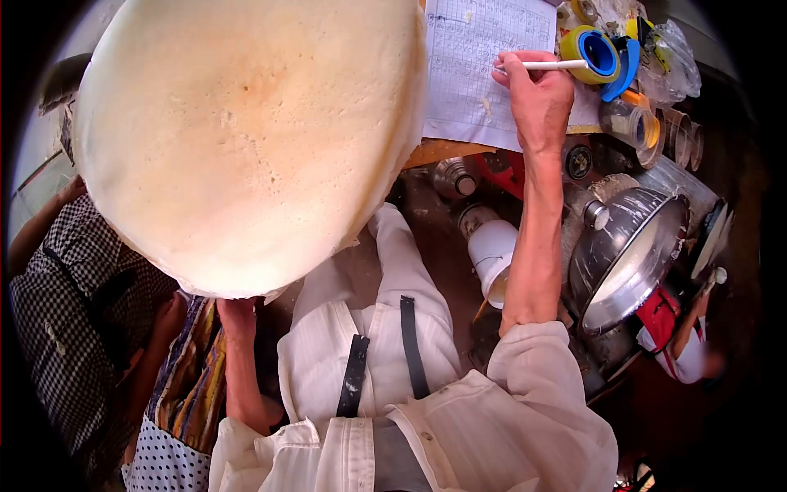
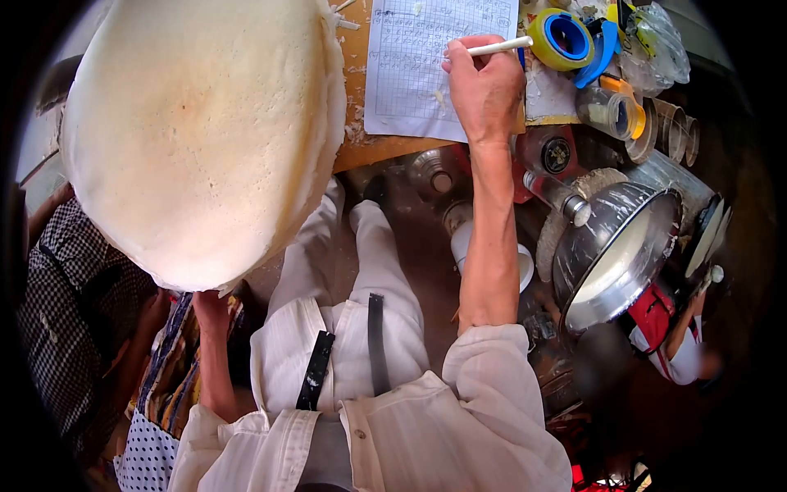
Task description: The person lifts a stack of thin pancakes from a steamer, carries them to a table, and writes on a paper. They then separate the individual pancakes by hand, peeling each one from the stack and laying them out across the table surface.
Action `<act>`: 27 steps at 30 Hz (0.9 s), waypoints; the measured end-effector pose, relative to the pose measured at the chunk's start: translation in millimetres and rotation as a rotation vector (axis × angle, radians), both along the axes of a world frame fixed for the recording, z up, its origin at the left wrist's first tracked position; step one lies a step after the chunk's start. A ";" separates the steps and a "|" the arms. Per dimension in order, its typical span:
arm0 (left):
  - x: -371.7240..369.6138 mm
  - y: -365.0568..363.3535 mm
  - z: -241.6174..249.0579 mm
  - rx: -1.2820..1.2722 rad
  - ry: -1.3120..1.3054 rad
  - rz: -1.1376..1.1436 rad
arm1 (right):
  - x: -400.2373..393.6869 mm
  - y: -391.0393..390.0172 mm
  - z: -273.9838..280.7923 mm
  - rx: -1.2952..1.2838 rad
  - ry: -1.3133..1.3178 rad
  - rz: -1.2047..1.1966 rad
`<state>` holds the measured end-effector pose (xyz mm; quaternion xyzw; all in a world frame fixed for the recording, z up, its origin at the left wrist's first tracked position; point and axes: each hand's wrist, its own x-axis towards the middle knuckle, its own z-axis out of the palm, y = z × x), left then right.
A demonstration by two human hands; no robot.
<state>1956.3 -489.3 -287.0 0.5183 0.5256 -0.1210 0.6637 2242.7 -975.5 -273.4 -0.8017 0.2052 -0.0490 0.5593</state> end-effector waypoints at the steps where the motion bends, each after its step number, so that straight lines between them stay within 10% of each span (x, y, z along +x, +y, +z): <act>1: 25.5 -5.7 8.9 0.017 -0.141 0.009 | 11.7 -1.6 11.5 -0.381 0.143 0.130; 7: 125.9 -15.0 43.3 -0.061 -0.420 0.098 | 56.4 -11.2 39.4 -1.114 -0.070 0.515; 17: 219.6 20.1 43.5 -0.377 -0.643 0.159 | 55.2 95.4 65.5 0.921 0.386 0.324; 27: 209.7 0.5 97.4 -0.551 -0.802 0.060 | 18.9 120.2 126.2 0.485 0.235 0.471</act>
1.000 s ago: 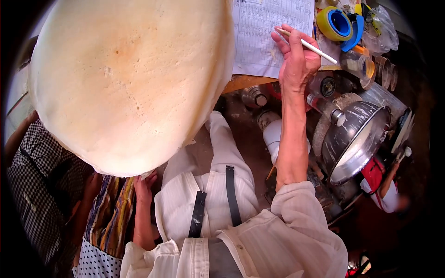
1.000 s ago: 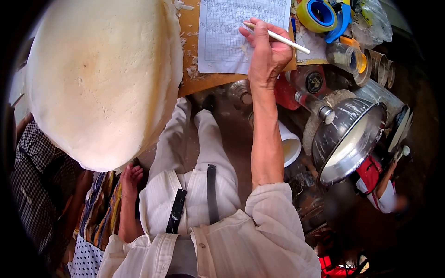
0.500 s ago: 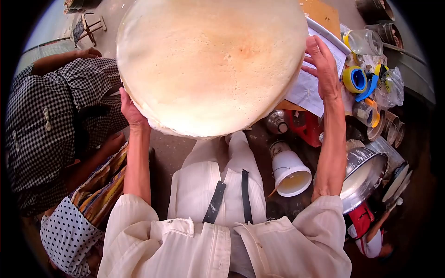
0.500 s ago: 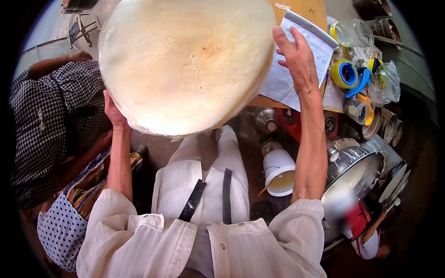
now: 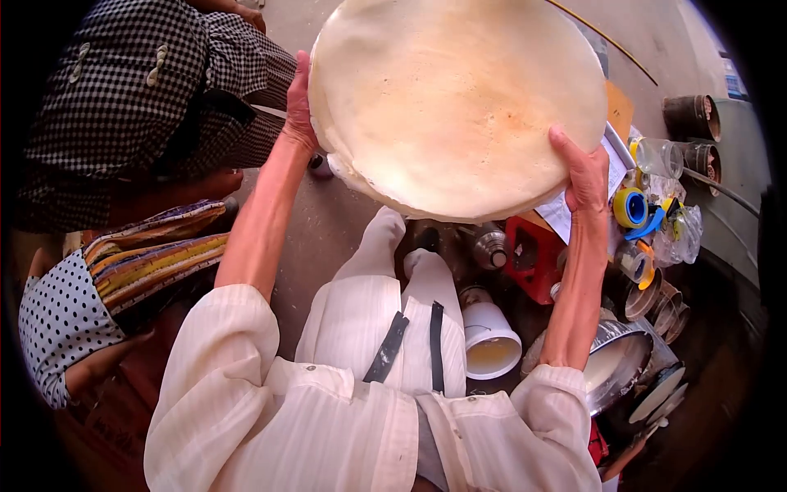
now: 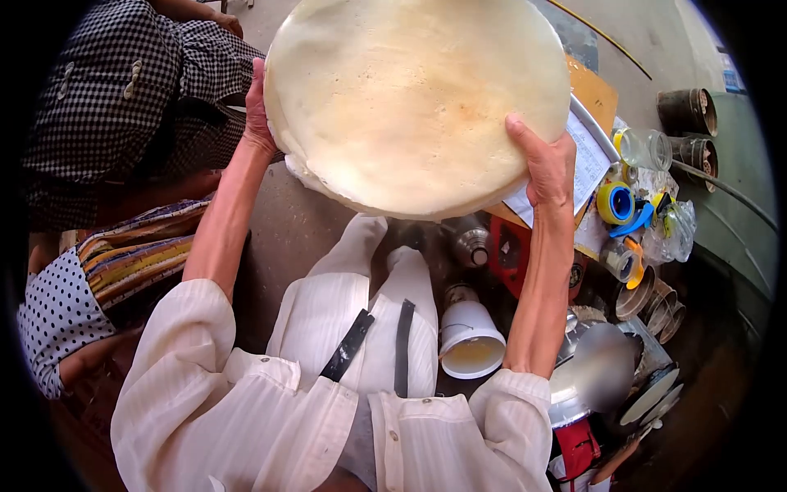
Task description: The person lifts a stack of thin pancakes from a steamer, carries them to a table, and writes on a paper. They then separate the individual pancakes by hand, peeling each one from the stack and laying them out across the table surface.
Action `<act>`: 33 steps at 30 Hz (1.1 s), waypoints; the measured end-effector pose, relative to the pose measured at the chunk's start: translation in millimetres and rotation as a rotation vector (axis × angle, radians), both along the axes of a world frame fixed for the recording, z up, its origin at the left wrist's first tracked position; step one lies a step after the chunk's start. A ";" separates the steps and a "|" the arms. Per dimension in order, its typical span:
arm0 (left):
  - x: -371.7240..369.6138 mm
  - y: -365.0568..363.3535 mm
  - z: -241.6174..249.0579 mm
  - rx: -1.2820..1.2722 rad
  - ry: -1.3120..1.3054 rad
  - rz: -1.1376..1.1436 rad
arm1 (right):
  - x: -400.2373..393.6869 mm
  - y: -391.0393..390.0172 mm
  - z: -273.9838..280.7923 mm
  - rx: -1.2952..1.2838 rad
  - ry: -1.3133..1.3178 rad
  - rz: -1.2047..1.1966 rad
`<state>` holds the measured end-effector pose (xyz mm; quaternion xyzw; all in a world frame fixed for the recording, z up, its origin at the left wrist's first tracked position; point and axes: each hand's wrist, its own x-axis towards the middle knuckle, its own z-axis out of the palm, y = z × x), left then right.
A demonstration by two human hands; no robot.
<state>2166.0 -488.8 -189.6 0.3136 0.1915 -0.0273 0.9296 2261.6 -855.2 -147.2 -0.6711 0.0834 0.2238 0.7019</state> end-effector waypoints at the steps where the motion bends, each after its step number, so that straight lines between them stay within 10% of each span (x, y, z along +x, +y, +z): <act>1: -4.5 -1.5 1.9 0.037 0.012 0.001 | -9.8 0.9 8.0 0.011 -0.014 -0.004; 16: -347.4 -120.4 31.4 -0.163 0.074 0.417 | -214.2 -10.9 48.7 -0.162 0.039 0.330; 33: -777.9 -160.8 84.2 -0.136 0.034 1.479 | -531.1 266.6 102.7 -0.101 -0.157 1.350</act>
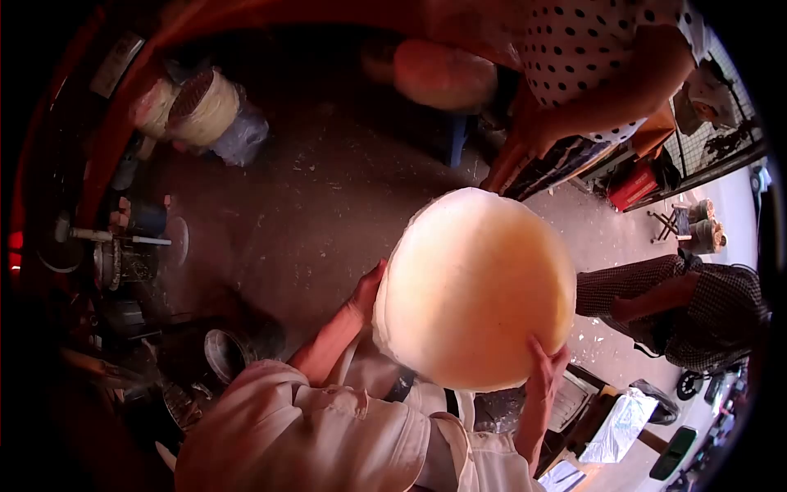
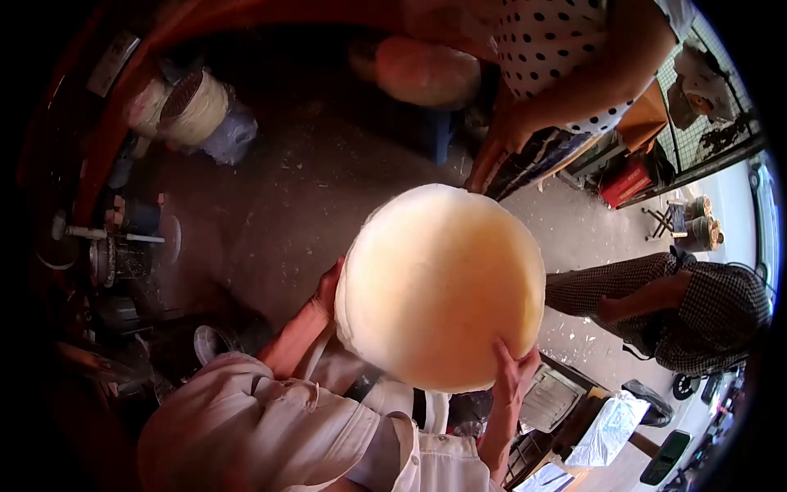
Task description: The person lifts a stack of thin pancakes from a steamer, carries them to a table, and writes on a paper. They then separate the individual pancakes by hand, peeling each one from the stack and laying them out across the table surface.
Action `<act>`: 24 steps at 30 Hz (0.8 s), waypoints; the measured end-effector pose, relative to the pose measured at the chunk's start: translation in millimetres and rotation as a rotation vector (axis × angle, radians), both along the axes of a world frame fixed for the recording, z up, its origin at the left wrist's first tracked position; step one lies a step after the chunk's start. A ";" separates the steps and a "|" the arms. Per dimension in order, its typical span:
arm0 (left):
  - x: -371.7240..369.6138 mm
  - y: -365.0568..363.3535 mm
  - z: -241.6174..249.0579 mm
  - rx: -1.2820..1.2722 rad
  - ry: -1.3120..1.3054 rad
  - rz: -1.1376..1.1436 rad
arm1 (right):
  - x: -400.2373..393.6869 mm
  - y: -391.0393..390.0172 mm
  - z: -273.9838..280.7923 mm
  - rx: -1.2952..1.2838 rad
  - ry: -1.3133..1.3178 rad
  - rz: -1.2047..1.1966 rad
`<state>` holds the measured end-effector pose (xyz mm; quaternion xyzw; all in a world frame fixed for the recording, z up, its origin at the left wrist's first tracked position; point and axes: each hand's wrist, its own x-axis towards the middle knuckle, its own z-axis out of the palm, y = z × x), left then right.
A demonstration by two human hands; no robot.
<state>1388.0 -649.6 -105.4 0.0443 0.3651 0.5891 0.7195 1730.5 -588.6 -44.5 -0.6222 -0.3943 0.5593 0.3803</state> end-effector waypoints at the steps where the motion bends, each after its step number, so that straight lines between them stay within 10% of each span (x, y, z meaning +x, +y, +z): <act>1: -23.8 3.4 5.0 0.035 -0.013 0.063 | -29.4 17.6 4.8 0.014 0.001 0.039; 24: -472.5 219.5 68.2 0.085 0.294 0.939 | -613.7 430.1 82.8 0.137 0.058 0.847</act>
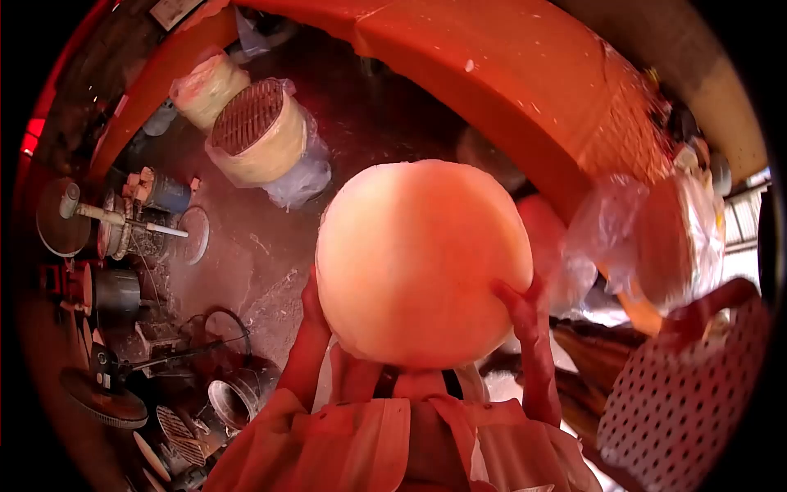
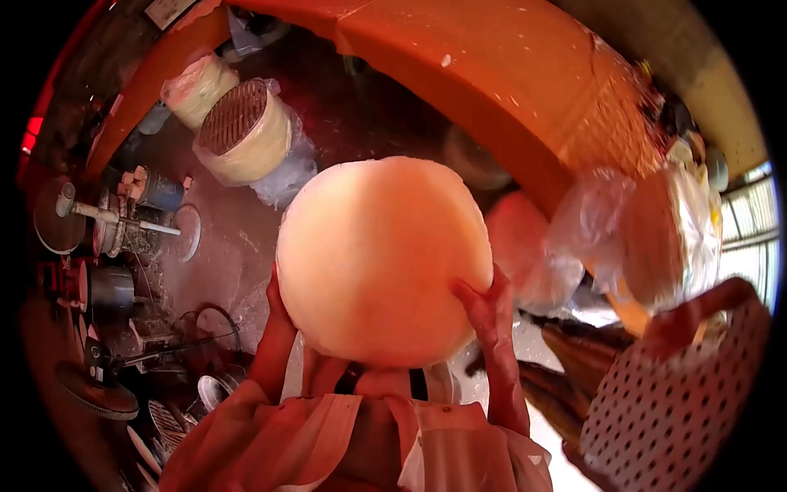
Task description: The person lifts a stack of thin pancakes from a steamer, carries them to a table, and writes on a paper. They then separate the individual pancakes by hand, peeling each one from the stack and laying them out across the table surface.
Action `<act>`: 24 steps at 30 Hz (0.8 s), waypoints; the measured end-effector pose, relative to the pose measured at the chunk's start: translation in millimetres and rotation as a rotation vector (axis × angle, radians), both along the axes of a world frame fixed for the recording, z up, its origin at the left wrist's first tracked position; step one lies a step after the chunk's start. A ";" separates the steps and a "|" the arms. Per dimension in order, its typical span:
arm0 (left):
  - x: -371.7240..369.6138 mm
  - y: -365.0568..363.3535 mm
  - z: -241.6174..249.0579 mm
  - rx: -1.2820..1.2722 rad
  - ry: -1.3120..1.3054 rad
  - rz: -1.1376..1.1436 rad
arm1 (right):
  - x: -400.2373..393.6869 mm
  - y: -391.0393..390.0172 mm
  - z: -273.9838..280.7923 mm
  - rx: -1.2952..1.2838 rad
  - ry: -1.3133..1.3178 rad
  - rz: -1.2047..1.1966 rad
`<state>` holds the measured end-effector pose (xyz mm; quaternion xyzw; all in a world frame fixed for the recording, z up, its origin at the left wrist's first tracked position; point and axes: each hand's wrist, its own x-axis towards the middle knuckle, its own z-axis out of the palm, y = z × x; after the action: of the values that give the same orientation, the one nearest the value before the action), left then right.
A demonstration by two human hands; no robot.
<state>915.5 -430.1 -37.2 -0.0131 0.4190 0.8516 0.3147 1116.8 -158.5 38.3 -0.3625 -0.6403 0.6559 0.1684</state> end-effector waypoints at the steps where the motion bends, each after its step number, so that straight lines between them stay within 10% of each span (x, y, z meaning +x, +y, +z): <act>1: -15.1 13.0 12.7 0.011 0.009 0.027 | -23.2 12.4 2.6 -0.006 0.006 0.017; 6: -133.5 47.0 -53.6 0.012 0.040 0.013 | -136.0 62.6 29.4 -0.081 0.008 0.019; 24: -479.2 355.5 74.6 0.095 -0.002 -0.561 | -386.5 240.8 54.4 0.017 0.024 -0.420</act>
<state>436.3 -74.6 37.4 0.1174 0.3657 0.7499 0.5386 730.3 82.3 92.7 -0.4788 -0.5542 0.6052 0.3119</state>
